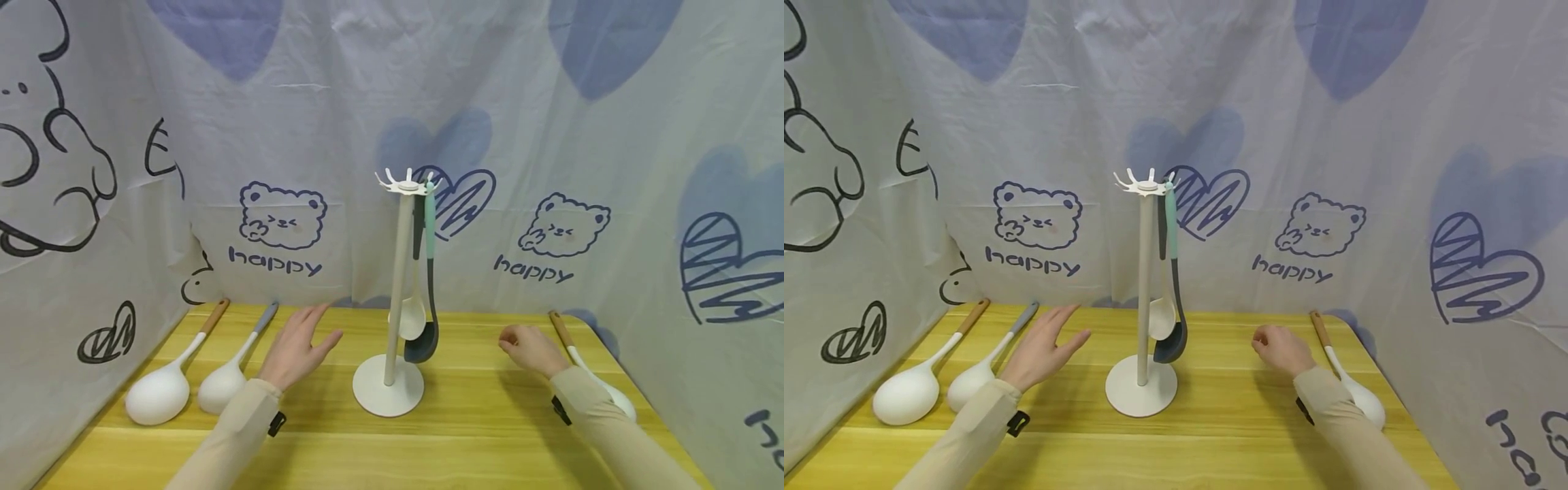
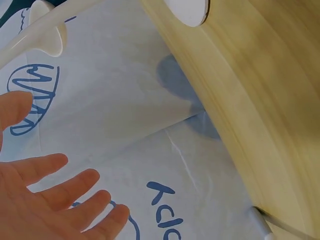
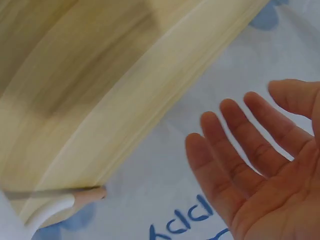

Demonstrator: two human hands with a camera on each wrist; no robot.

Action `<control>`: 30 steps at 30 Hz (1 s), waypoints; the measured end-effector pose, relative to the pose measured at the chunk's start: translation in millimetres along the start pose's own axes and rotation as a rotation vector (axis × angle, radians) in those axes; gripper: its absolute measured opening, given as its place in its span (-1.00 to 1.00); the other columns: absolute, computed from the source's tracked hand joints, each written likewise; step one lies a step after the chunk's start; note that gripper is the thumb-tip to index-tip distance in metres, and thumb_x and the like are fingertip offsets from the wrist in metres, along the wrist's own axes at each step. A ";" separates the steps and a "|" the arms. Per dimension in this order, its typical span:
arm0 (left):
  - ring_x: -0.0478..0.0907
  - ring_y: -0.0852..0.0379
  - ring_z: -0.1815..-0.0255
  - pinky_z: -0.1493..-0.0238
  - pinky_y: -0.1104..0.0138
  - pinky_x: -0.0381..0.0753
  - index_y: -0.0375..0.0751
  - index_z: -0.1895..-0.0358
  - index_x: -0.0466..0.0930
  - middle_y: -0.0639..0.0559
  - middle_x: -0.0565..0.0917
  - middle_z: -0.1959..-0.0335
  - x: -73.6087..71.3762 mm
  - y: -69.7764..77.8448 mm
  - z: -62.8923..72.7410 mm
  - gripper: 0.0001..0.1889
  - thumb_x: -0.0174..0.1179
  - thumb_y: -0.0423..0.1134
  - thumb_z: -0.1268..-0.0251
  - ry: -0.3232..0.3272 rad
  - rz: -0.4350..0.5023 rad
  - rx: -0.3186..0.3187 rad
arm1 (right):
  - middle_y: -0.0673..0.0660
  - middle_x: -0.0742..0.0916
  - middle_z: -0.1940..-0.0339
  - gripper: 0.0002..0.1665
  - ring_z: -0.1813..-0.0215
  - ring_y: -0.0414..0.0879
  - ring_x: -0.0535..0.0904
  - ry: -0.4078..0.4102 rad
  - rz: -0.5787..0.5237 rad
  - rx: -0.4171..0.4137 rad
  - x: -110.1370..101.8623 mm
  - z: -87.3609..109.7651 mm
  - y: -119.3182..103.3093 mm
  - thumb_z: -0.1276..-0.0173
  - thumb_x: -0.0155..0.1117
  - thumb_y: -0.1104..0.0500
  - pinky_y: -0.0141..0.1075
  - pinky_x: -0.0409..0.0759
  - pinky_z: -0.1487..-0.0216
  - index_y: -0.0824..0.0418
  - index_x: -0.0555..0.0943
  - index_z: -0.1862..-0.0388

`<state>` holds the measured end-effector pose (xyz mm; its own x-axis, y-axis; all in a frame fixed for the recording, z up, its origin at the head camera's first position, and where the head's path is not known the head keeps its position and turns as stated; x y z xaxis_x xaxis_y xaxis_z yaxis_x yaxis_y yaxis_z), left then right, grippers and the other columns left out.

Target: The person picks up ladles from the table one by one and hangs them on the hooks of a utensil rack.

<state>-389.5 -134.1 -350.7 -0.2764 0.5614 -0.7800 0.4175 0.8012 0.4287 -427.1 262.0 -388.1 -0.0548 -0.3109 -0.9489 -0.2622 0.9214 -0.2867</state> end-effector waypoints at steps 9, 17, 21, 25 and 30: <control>0.35 -0.24 -0.37 -0.38 -0.15 0.35 -0.25 -0.43 0.30 -0.25 0.43 -0.36 1.0 -8.6 2.8 -0.32 0.17 0.06 -0.38 -0.004 -0.009 -0.026 | 0.38 0.72 0.13 -0.69 0.10 0.23 0.64 -0.073 0.085 0.029 -20.4 9.7 40.0 -0.31 0.24 0.21 0.21 0.46 -0.19 0.44 0.64 0.10; 0.33 -0.26 -0.39 -0.39 -0.17 0.32 -0.27 -0.43 0.28 -0.28 0.41 -0.37 2.2 -9.2 2.1 -0.31 0.15 0.08 -0.39 -0.024 -0.006 -0.035 | 0.60 0.45 -0.27 -0.24 -0.02 0.36 0.59 -0.135 0.079 0.052 -19.4 20.3 71.4 -0.12 0.30 0.36 0.11 0.59 -0.02 0.62 0.29 -0.28; 0.33 -0.26 -0.38 -0.38 -0.18 0.33 -0.27 -0.43 0.28 -0.28 0.41 -0.37 1.9 -8.8 2.7 -0.32 0.15 0.07 -0.39 -0.024 -0.002 -0.035 | 0.54 0.64 -0.01 0.17 0.09 0.30 0.62 -0.149 0.067 0.045 -19.7 25.5 75.6 -0.08 0.27 0.43 0.01 0.60 0.14 0.47 -0.23 -0.52; 0.35 -0.26 -0.37 -0.38 -0.16 0.34 -0.27 -0.42 0.30 -0.27 0.43 -0.36 0.3 -9.4 3.4 -0.33 0.15 0.06 -0.39 -0.015 0.005 -0.040 | 0.58 0.63 0.01 0.42 0.22 0.19 0.58 -0.154 0.081 0.071 -21.2 31.6 80.5 0.10 0.28 0.51 -0.08 0.56 0.23 0.17 -0.36 -0.60; 0.34 -0.27 -0.37 -0.39 -0.16 0.33 -0.27 -0.42 0.29 -0.28 0.43 -0.36 -0.2 -9.7 3.8 -0.33 0.15 0.06 -0.40 -0.016 0.009 -0.045 | 0.46 0.69 0.13 0.49 0.30 0.08 0.55 -0.194 0.117 0.110 -13.3 38.4 92.0 0.09 0.21 0.52 -0.12 0.56 0.27 -0.06 -0.53 -0.57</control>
<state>-390.2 -142.7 -356.4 -0.2589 0.5654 -0.7831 0.3807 0.8049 0.4552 -413.5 359.8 -406.9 0.1103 -0.1600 -0.9809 -0.1584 0.9715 -0.1763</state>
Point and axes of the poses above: each hand's wrist, its own z-axis away from the middle knuckle, its own x-axis out of the palm, y = z × x, the point moved 10 cm from there along -z, towards the middle knuckle
